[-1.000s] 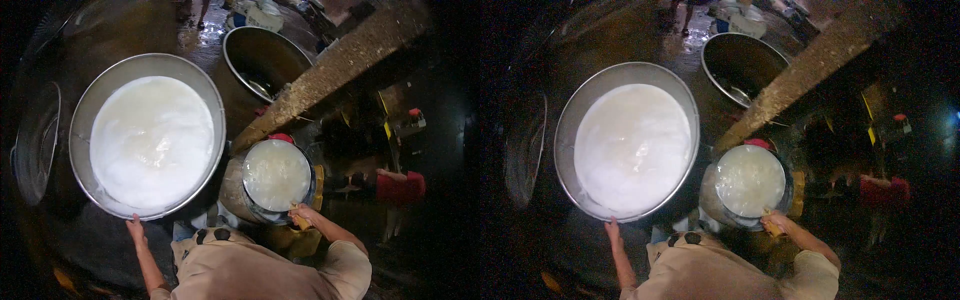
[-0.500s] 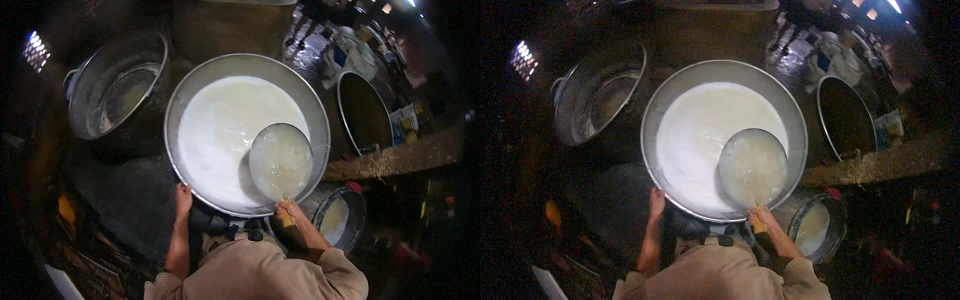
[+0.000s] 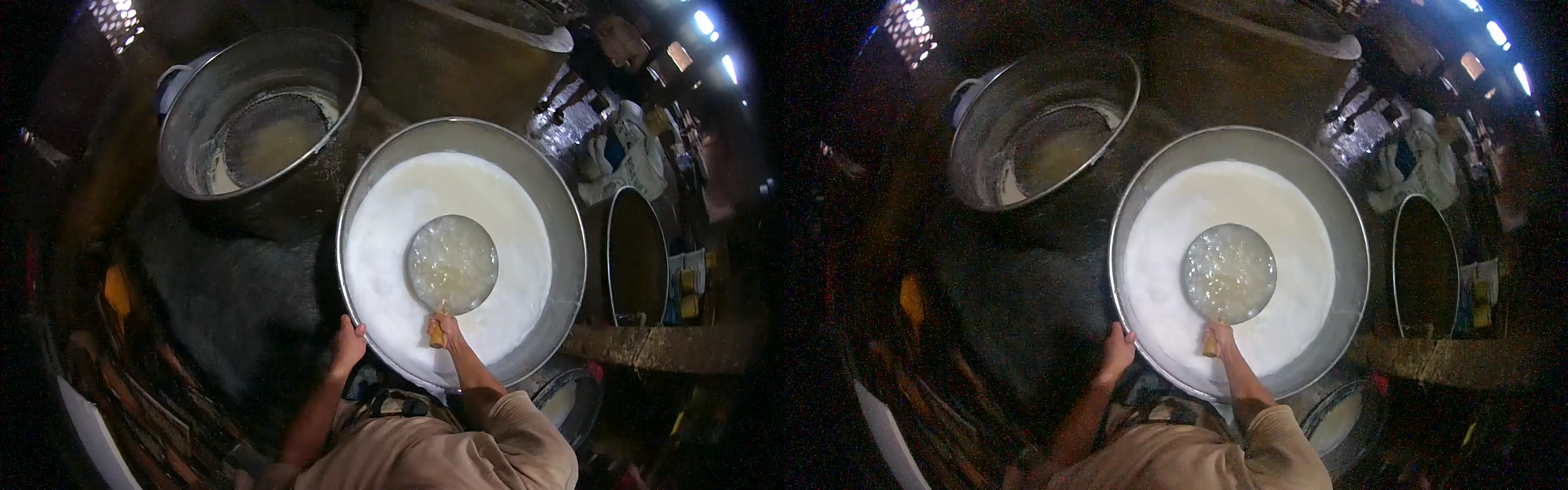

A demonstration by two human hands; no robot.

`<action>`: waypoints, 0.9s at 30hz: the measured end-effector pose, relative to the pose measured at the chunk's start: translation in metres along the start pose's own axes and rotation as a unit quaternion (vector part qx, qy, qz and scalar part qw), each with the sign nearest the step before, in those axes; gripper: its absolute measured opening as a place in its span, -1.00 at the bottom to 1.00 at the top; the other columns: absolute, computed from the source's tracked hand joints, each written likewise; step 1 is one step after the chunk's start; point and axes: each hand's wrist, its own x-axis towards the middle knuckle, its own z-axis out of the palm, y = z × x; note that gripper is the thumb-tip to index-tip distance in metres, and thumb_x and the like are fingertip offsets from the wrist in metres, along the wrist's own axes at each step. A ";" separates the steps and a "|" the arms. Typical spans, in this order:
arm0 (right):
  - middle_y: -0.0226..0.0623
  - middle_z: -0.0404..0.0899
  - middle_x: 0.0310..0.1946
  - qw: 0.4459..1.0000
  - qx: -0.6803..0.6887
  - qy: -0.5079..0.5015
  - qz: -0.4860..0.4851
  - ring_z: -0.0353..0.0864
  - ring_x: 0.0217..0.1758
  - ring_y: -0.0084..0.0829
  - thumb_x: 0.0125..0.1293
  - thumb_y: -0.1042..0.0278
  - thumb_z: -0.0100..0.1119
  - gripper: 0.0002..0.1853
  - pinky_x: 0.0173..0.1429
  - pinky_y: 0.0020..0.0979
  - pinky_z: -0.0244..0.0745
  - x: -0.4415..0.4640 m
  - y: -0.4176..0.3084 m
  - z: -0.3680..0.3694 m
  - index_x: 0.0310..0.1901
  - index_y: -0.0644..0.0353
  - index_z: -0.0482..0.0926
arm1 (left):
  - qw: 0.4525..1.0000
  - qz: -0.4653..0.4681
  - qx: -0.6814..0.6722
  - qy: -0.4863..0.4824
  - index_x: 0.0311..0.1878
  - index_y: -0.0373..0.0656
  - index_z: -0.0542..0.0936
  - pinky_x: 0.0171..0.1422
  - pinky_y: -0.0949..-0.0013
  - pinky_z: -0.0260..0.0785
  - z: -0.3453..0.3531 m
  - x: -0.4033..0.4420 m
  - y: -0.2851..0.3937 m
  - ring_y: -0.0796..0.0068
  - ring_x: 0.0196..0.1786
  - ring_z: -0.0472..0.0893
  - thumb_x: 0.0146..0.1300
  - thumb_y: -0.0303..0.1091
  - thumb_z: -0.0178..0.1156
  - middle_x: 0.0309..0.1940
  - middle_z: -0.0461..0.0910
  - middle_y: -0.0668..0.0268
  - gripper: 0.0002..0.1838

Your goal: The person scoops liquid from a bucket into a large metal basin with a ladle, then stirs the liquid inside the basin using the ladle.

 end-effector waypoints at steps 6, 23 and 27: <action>-0.38 0.33 -0.69 1.000 0.014 0.024 0.010 0.32 -0.72 -0.54 0.11 0.59 -0.01 -0.94 -0.68 -0.49 0.33 0.024 0.004 -0.033 -0.42 0.21 0.35 | 0.999 -0.007 0.017 0.048 -0.10 -0.29 0.24 -0.11 -0.09 0.28 0.002 -0.003 0.009 -0.27 -0.17 0.47 0.19 -0.26 0.09 -0.28 0.50 -0.19 -0.64; -0.12 0.44 -0.64 0.936 -0.262 0.212 -0.100 0.45 -0.68 -0.22 0.03 0.58 0.10 -0.90 -0.66 -0.23 0.38 -0.031 -0.089 -0.218 -0.45 0.41 0.41 | 0.998 -0.033 -0.011 0.058 0.05 -0.37 0.29 0.15 0.04 0.25 0.022 0.020 -0.017 -0.13 0.08 0.43 0.21 -0.27 0.05 -0.01 0.44 -0.18 -0.56; 0.00 0.54 -0.51 0.836 -0.416 0.315 -0.168 0.57 -0.53 -0.15 0.03 0.50 0.12 -0.85 -0.55 -0.21 0.46 -0.042 -0.136 -0.277 -0.44 0.46 0.48 | 0.997 -0.060 -0.002 0.054 0.06 -0.34 0.31 0.15 0.09 0.27 0.011 0.008 0.002 -0.06 0.09 0.44 0.20 -0.26 0.06 -0.01 0.46 -0.12 -0.56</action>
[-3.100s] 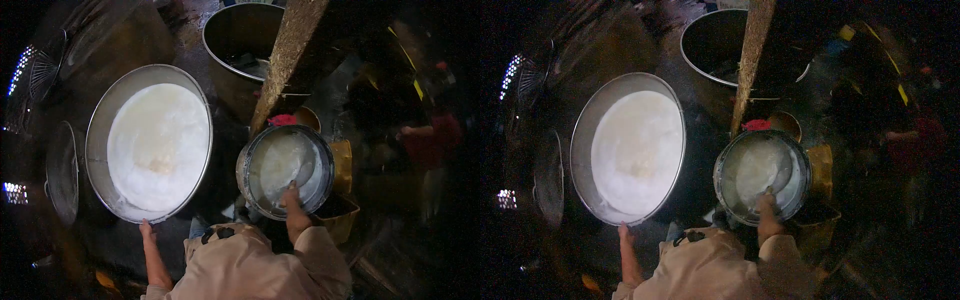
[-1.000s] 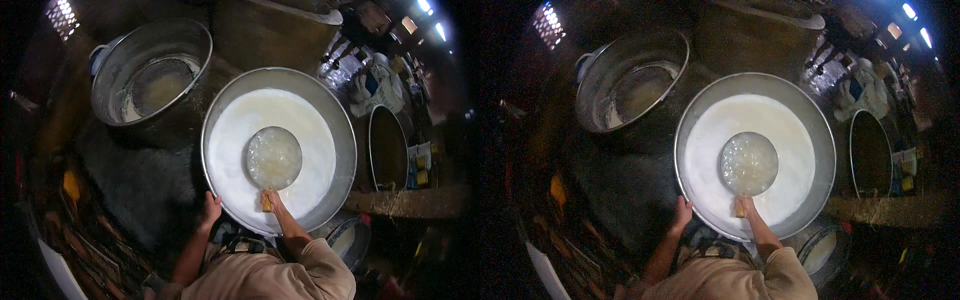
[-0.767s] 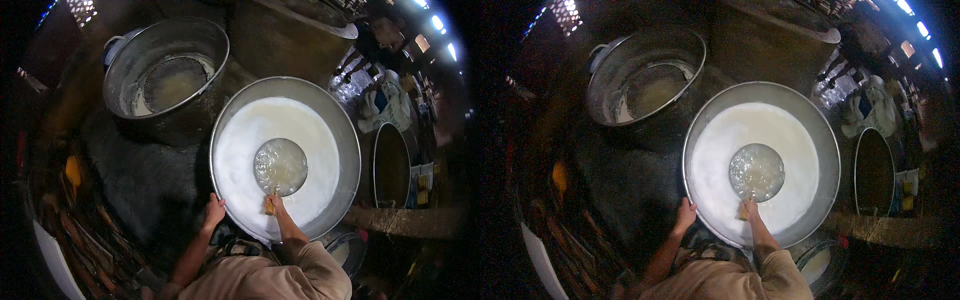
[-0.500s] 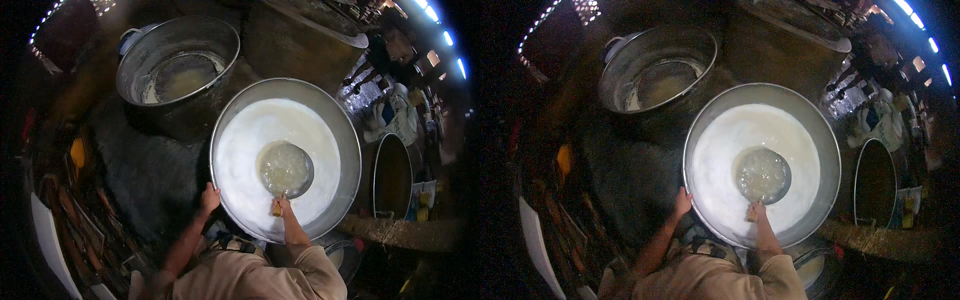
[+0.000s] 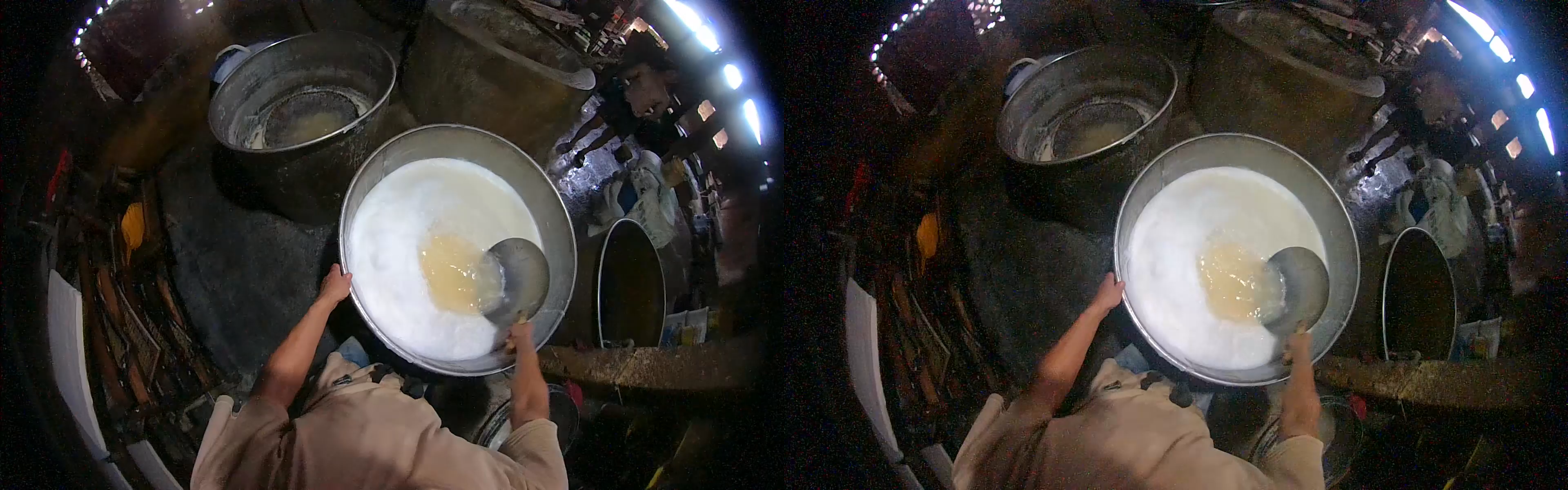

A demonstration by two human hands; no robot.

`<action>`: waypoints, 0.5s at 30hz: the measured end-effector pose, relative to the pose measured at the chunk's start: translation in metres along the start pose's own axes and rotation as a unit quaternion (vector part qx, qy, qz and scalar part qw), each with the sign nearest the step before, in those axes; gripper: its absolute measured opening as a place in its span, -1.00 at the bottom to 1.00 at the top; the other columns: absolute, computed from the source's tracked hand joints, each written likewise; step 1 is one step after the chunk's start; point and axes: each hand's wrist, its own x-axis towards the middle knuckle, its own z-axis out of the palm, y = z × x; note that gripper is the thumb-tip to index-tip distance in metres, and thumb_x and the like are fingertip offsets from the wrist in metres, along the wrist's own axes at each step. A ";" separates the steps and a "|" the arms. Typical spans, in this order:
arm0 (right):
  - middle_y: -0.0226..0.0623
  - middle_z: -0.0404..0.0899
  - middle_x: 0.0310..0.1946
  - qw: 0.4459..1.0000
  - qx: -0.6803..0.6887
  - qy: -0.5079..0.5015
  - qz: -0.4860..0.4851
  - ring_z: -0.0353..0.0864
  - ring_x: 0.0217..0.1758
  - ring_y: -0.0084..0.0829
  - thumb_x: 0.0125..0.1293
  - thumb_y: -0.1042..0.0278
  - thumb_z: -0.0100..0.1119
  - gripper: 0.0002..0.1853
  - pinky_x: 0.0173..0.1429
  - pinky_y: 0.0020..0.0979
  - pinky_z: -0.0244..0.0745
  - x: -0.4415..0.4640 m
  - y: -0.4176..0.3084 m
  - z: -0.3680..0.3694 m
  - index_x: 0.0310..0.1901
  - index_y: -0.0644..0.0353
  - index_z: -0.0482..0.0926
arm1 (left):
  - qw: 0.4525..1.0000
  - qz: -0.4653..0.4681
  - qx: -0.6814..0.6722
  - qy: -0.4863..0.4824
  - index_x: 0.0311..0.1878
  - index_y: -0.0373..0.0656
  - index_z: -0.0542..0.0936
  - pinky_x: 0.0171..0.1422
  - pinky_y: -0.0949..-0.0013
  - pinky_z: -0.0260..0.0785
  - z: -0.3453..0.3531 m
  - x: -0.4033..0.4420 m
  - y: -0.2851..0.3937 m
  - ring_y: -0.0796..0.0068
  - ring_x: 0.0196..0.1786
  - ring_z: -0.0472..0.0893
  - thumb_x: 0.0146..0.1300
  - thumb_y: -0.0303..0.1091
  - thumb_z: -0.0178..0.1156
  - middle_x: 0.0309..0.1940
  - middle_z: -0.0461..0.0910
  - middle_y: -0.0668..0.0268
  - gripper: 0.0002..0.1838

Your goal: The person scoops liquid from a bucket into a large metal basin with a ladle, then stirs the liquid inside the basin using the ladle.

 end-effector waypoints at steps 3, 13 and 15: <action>0.09 0.57 -0.35 0.969 -0.178 0.150 -0.079 0.61 -0.30 -0.11 0.08 0.43 0.14 -0.71 -0.19 -0.17 0.53 -0.038 -0.045 -0.074 -0.22 0.48 0.46 | 0.999 0.001 -0.007 -0.039 0.03 -0.33 0.35 0.14 0.10 0.28 -0.007 0.002 -0.001 -0.05 0.09 0.44 0.20 -0.24 0.08 -0.01 0.46 -0.11 -0.57; -0.23 0.45 -0.56 0.961 0.044 0.112 -0.251 0.50 -0.62 -0.42 0.00 0.45 0.18 -0.49 -0.61 -0.40 0.43 -0.177 -0.278 -0.046 0.01 0.25 0.23 | 0.969 0.095 -0.007 -0.227 -0.26 -0.31 0.58 -0.12 0.28 0.39 -0.036 0.043 -0.022 0.26 -0.21 0.59 0.01 -0.06 0.32 -0.29 0.61 0.08 -0.56; -0.09 0.52 -0.54 0.925 -0.099 0.153 -0.332 0.57 -0.54 -0.24 -0.03 0.43 0.18 -0.45 -0.51 -0.27 0.49 -0.137 -0.298 0.010 0.06 0.28 0.26 | 0.964 0.099 0.053 -0.240 -0.32 -0.30 0.62 -0.16 0.28 0.40 -0.061 0.046 -0.007 0.29 -0.26 0.60 -0.04 0.01 0.35 -0.36 0.63 0.10 -0.52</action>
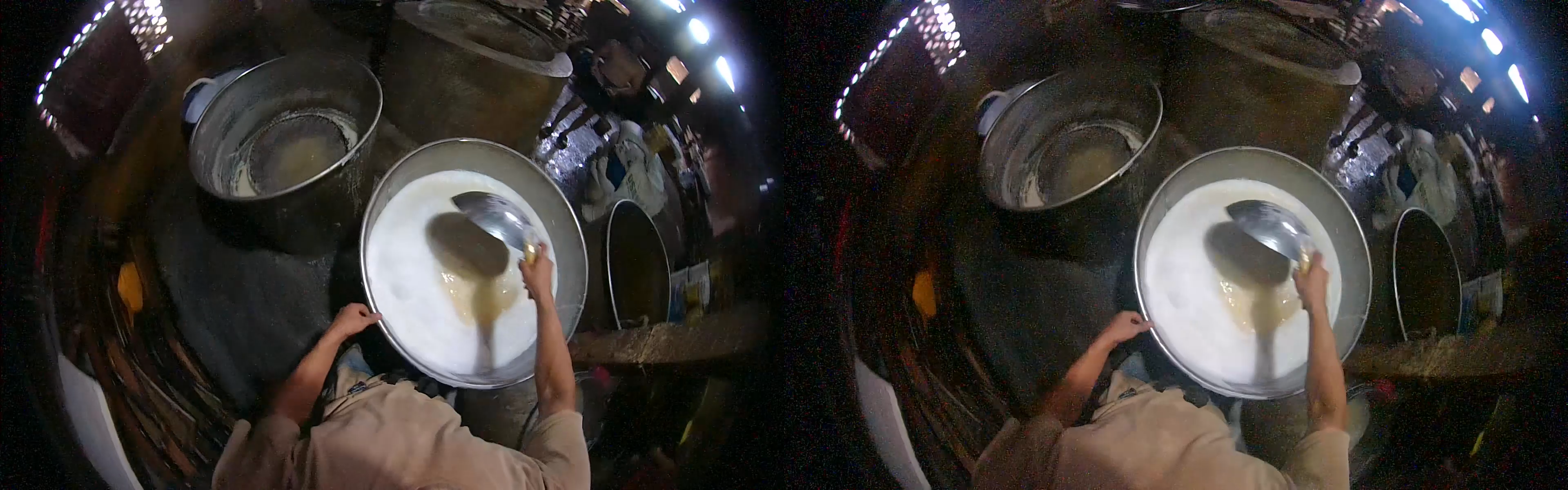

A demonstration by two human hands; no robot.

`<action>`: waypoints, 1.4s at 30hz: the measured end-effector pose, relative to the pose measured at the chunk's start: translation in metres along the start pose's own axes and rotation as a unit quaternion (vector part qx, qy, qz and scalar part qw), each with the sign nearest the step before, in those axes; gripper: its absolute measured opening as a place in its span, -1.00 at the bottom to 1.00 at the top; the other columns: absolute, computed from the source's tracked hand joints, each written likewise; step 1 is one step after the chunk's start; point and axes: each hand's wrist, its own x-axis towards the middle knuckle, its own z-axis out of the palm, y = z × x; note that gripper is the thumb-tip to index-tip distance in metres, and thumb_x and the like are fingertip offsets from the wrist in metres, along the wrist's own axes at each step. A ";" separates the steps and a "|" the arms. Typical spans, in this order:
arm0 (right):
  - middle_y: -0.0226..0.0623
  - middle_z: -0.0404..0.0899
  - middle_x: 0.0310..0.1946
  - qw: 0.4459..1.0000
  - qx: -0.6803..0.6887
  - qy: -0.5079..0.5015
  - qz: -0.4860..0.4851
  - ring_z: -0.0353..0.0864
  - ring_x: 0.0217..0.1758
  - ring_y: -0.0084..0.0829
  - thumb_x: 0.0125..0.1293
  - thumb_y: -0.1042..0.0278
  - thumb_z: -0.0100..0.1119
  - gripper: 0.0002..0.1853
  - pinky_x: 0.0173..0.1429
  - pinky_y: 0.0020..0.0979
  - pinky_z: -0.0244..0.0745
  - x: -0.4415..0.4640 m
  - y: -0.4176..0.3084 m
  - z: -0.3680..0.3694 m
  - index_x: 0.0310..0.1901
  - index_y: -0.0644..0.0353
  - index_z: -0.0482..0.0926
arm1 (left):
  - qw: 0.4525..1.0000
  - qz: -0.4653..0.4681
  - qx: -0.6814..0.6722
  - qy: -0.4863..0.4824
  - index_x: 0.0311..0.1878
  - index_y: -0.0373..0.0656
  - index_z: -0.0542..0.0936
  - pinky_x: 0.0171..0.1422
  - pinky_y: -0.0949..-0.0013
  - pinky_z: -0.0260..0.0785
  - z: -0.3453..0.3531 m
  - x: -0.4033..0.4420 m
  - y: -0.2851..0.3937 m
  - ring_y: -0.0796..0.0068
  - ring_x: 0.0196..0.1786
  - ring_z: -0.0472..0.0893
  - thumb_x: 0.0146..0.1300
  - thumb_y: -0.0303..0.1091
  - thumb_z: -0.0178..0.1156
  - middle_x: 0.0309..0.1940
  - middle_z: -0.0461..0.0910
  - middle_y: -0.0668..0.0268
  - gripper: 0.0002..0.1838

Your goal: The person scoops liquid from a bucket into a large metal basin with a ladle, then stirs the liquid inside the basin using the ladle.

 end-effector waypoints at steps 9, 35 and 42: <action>0.14 0.54 -0.31 0.990 -0.120 -0.079 -0.004 0.54 -0.17 0.10 0.00 0.42 0.05 -0.65 -0.09 -0.05 0.45 0.054 -0.153 0.145 -0.13 0.34 0.38 | 0.969 -0.041 -0.232 0.077 -0.15 -0.27 0.55 -0.17 0.45 0.37 -0.135 -0.010 -0.091 0.56 -0.26 0.53 0.21 -0.26 0.17 -0.34 0.56 0.36 -0.74; 0.05 0.56 -0.26 0.948 -0.152 -0.196 0.199 0.58 -0.19 -0.04 0.00 0.39 0.12 -0.72 -0.10 -0.12 0.49 -0.164 0.051 0.115 -0.22 0.30 0.50 | 0.972 0.060 -0.215 0.079 -0.02 -0.29 0.47 -0.15 0.43 0.37 -0.080 0.087 -0.032 0.50 -0.33 0.51 0.25 -0.29 0.07 -0.33 0.55 0.27 -0.69; 0.09 0.57 -0.38 0.961 -0.094 -0.205 0.159 0.60 -0.25 -0.05 -0.05 0.47 0.09 -0.69 -0.17 -0.18 0.47 -0.190 0.090 -0.024 -0.19 0.31 0.50 | 0.985 0.070 -0.058 0.146 0.06 -0.38 0.39 0.02 0.31 0.33 -0.047 0.069 0.041 0.16 -0.05 0.55 0.25 -0.32 0.03 -0.15 0.56 -0.02 -0.62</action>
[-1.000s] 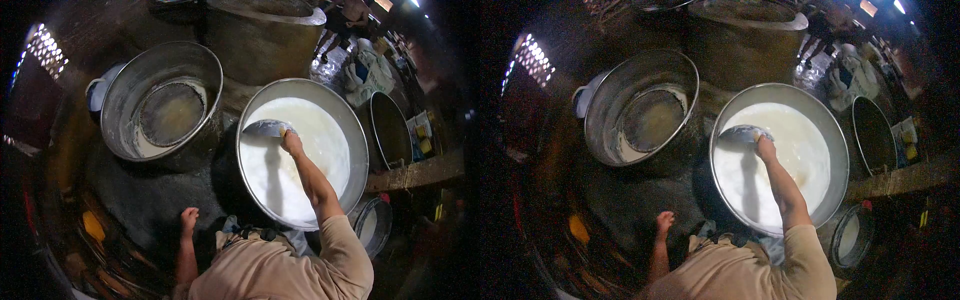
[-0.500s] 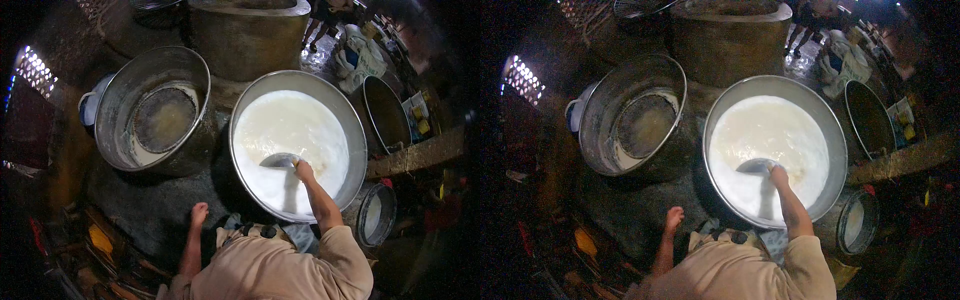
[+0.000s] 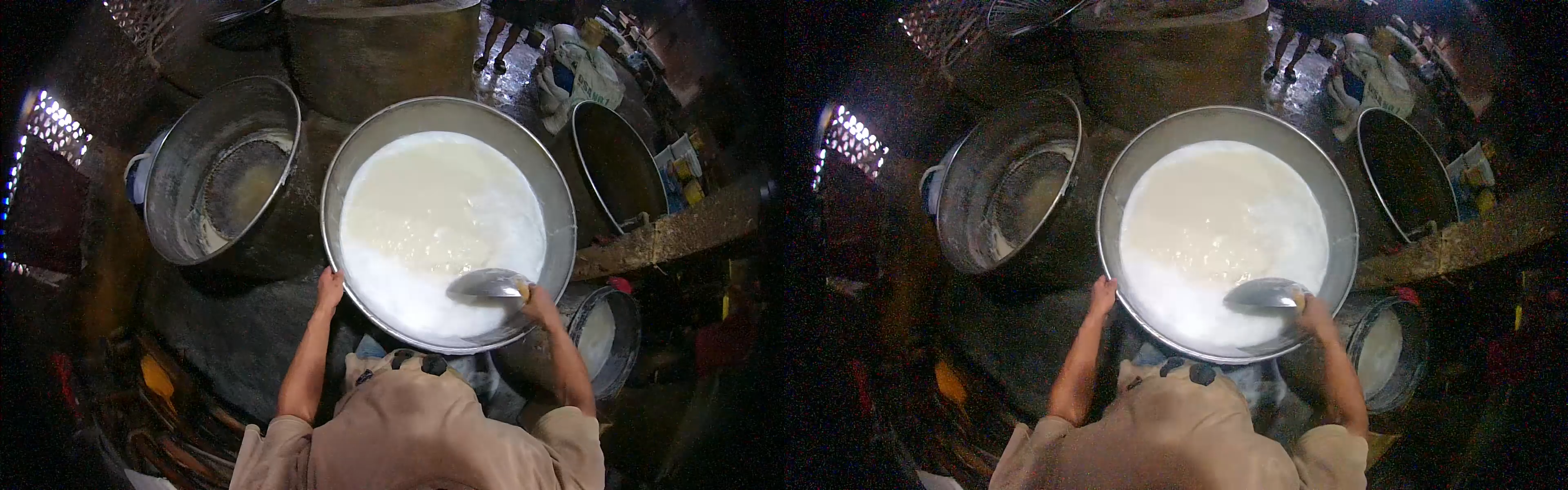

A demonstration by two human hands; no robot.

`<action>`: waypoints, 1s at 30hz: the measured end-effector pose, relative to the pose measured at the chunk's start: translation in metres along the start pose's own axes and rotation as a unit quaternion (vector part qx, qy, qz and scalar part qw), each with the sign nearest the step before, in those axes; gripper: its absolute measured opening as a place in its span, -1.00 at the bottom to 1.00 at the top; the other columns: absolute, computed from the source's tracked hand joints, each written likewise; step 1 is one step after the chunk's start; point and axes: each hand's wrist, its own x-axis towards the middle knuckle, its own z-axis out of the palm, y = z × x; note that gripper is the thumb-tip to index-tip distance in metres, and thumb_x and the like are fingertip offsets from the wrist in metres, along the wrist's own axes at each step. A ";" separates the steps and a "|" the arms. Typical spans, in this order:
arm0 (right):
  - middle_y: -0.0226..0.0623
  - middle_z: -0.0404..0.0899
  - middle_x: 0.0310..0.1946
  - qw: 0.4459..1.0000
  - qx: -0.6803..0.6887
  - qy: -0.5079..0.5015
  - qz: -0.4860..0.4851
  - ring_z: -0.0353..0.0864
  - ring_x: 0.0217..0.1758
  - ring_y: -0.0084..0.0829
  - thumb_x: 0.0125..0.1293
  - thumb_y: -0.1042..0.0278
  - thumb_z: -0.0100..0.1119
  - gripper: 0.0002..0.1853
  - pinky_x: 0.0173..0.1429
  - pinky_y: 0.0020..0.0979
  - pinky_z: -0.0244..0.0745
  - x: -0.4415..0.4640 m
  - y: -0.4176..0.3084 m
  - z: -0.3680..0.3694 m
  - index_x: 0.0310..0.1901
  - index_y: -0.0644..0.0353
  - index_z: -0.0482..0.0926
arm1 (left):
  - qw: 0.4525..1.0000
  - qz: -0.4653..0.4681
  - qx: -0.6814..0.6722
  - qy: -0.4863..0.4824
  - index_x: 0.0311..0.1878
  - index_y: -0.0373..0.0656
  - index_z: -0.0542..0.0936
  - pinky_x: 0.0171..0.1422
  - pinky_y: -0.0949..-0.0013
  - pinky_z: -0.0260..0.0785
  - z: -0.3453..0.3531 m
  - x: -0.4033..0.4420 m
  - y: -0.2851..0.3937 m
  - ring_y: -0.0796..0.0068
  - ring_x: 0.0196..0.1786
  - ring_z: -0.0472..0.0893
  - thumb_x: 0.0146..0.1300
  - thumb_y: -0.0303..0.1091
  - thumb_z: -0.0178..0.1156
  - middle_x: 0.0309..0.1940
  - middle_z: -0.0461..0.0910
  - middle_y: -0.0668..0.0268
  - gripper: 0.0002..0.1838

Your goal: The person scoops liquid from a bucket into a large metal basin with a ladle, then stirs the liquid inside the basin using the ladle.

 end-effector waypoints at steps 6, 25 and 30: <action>0.09 0.57 -0.35 0.995 0.092 0.027 -0.016 0.56 -0.19 0.04 -0.08 0.47 0.15 -0.55 -0.13 -0.17 0.46 -0.012 0.009 -0.123 -0.04 0.27 0.46 | 0.998 -0.042 -0.029 0.038 0.09 -0.37 0.36 0.03 0.29 0.33 0.019 0.004 -0.013 0.17 -0.05 0.54 0.27 -0.38 0.00 -0.11 0.54 -0.04 -0.64; 0.09 0.57 -0.37 0.982 0.133 0.122 0.053 0.55 -0.21 0.08 -0.04 0.36 0.10 -0.68 -0.11 -0.11 0.47 0.101 -0.013 0.077 -0.22 0.32 0.46 | 0.995 -0.051 0.076 0.038 -0.06 -0.30 0.41 0.00 0.27 0.34 0.008 -0.001 0.009 0.19 -0.08 0.54 0.23 -0.37 0.07 -0.11 0.54 0.04 -0.74; 0.05 0.58 -0.46 0.983 0.140 0.119 0.030 0.61 -0.43 -0.01 -0.04 0.41 0.12 -0.70 -0.33 -0.15 0.55 0.091 -0.052 0.142 -0.21 0.33 0.45 | 0.999 -0.039 -0.027 -0.025 -0.07 -0.32 0.40 -0.06 0.36 0.34 0.004 0.004 0.000 0.37 -0.14 0.53 0.26 -0.44 0.03 -0.18 0.55 0.12 -0.79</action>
